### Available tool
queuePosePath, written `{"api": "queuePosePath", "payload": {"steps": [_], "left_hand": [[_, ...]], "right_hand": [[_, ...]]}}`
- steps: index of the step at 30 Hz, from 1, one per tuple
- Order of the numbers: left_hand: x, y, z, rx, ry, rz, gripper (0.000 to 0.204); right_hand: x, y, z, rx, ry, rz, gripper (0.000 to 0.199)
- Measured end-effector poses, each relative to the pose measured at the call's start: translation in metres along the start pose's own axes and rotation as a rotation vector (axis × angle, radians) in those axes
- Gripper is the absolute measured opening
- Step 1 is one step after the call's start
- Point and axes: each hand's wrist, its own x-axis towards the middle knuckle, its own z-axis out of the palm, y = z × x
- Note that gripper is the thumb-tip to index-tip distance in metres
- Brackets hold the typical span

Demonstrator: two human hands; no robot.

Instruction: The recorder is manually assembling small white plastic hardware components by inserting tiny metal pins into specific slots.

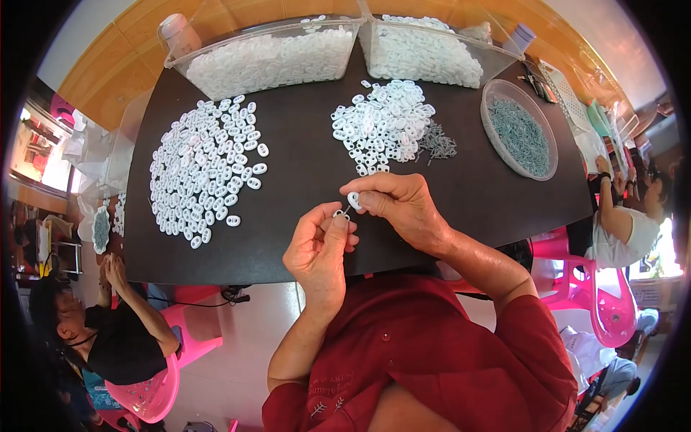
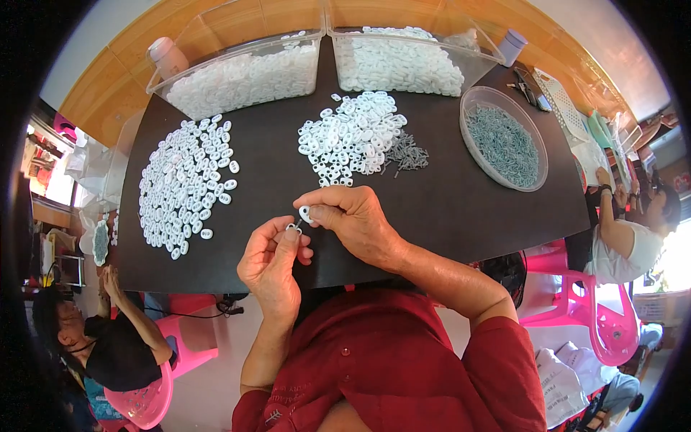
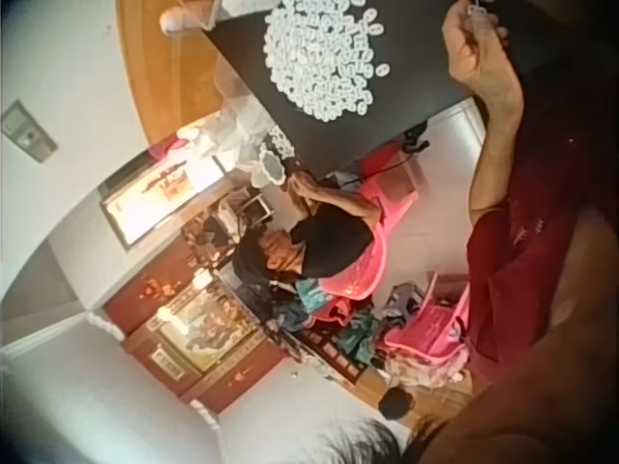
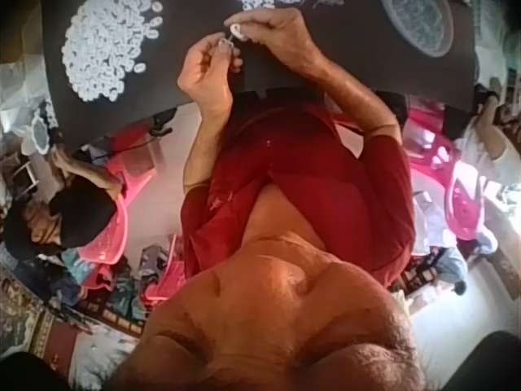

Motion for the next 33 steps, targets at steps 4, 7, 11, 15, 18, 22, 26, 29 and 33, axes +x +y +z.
{"api": "queuePosePath", "payload": {"steps": [4, 7, 11, 15, 18, 22, 26, 29, 33], "left_hand": [[0.000, -0.001, 0.000, 0.040, -0.004, 0.014, 0.016], [0.000, -0.001, 0.000, 0.061, -0.009, 0.026, 0.016], [0.000, -0.001, 0.000, 0.068, -0.014, 0.024, 0.015], [-0.001, -0.001, -0.003, 0.077, -0.055, 0.012, 0.015], [-0.001, -0.002, -0.004, 0.088, -0.068, 0.029, 0.015], [-0.001, -0.003, -0.003, 0.096, -0.066, 0.047, 0.014], [-0.001, -0.004, -0.003, 0.136, -0.065, 0.051, 0.014], [-0.001, -0.004, -0.003, 0.114, -0.067, 0.037, 0.014], [0.001, -0.008, -0.003, 0.084, -0.052, 0.062, 0.016]], "right_hand": [[0.001, 0.003, 0.000, -0.083, -0.011, -0.068, 0.019], [0.001, 0.003, 0.000, -0.112, -0.009, -0.080, 0.019], [0.002, 0.005, 0.000, -0.159, -0.008, -0.099, 0.018], [0.002, 0.005, 0.000, -0.171, -0.006, -0.114, 0.019], [0.001, 0.005, 0.001, -0.151, -0.020, -0.102, 0.018], [0.002, 0.006, -0.001, -0.286, -0.020, -0.161, 0.018], [0.002, 0.001, 0.005, -0.243, 0.016, -0.113, 0.016], [0.001, -0.007, 0.003, -0.192, -0.025, 0.021, 0.013], [0.002, -0.006, 0.004, -0.176, -0.038, 0.012, 0.011]]}}
